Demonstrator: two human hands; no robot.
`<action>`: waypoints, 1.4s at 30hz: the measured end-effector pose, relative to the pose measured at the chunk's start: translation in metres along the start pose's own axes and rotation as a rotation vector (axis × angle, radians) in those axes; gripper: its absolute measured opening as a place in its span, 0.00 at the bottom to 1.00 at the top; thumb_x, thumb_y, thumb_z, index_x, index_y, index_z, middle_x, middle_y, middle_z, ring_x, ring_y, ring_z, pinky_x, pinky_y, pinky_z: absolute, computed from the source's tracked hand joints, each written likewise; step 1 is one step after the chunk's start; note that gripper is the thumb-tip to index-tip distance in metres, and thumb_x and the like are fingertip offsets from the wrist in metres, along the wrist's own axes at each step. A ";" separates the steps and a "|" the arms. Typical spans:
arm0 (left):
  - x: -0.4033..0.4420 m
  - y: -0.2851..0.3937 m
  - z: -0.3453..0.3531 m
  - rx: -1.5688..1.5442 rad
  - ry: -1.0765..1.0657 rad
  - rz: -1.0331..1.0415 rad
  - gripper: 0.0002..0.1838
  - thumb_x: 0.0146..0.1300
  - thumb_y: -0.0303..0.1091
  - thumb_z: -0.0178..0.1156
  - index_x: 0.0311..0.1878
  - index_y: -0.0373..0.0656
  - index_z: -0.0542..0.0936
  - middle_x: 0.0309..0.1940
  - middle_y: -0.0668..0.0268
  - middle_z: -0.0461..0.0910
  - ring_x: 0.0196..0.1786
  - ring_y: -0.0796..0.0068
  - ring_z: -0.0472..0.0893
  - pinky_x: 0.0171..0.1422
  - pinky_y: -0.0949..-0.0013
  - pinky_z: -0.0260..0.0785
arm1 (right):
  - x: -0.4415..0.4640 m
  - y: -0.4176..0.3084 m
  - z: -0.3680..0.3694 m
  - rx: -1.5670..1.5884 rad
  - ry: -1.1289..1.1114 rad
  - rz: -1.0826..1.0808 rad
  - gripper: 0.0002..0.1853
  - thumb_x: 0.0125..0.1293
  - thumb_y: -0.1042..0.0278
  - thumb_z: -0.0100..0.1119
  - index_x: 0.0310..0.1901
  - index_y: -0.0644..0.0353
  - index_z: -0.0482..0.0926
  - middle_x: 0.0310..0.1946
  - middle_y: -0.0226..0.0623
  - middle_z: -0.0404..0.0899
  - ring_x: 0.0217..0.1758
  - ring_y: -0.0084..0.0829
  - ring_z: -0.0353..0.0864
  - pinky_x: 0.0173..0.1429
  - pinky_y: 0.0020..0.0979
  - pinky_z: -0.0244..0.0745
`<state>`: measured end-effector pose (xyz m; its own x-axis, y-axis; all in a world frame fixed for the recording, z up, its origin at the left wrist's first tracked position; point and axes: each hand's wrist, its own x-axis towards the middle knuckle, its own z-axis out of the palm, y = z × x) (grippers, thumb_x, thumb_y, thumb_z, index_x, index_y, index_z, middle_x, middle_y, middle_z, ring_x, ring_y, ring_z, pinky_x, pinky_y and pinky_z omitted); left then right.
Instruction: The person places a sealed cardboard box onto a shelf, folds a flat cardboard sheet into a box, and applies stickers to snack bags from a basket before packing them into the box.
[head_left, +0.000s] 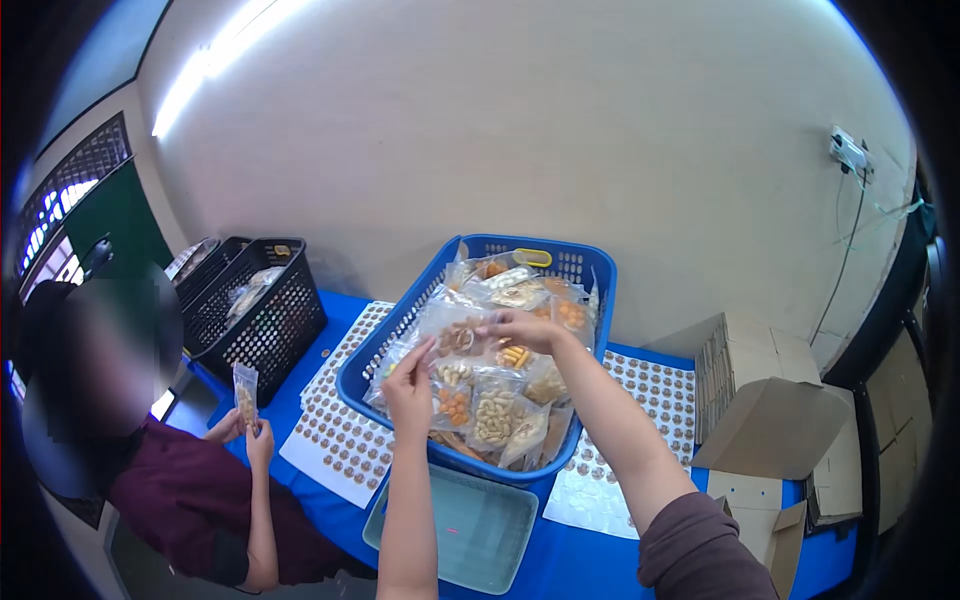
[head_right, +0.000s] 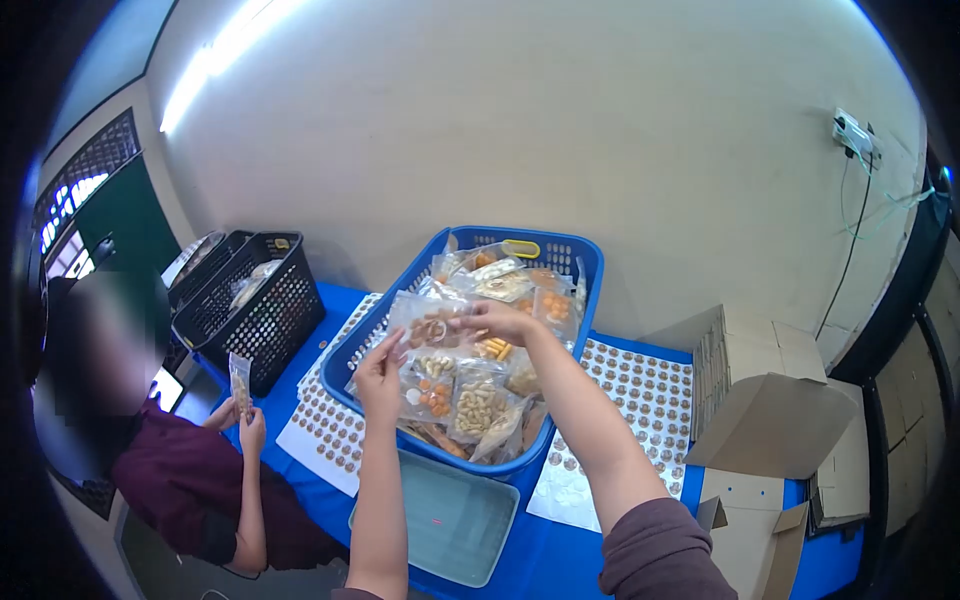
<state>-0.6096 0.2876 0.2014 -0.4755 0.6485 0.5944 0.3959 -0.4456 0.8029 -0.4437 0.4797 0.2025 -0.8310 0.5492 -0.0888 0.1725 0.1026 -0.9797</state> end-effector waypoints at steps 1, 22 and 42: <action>0.000 0.000 0.000 -0.002 -0.044 -0.045 0.16 0.67 0.21 0.50 0.56 0.40 0.78 0.54 0.57 0.79 0.49 0.73 0.81 0.53 0.71 0.74 | 0.002 0.004 -0.003 0.216 0.102 -0.069 0.14 0.64 0.59 0.63 0.46 0.57 0.77 0.46 0.32 0.79 0.48 0.23 0.77 0.51 0.29 0.73; -0.275 0.086 0.041 -0.275 -0.554 -0.358 0.30 0.71 0.49 0.46 0.67 0.37 0.61 0.65 0.52 0.62 0.65 0.58 0.67 0.72 0.54 0.54 | -0.373 0.124 0.123 0.417 0.690 -0.061 0.11 0.65 0.65 0.61 0.42 0.62 0.84 0.25 0.38 0.82 0.25 0.19 0.77 0.29 0.21 0.71; -0.459 0.175 0.237 -0.379 -1.532 -0.857 0.25 0.72 0.41 0.52 0.62 0.33 0.65 0.52 0.59 0.76 0.54 0.73 0.75 0.58 0.68 0.68 | -0.719 0.197 0.106 0.258 1.499 0.205 0.11 0.69 0.71 0.48 0.41 0.65 0.81 0.31 0.33 0.80 0.31 0.22 0.77 0.39 0.25 0.73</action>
<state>-0.1358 0.0586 0.0588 0.7331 0.5888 -0.3403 0.1681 0.3280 0.9296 0.1318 0.0171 0.0548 0.5027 0.8561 -0.1195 -0.0115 -0.1316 -0.9912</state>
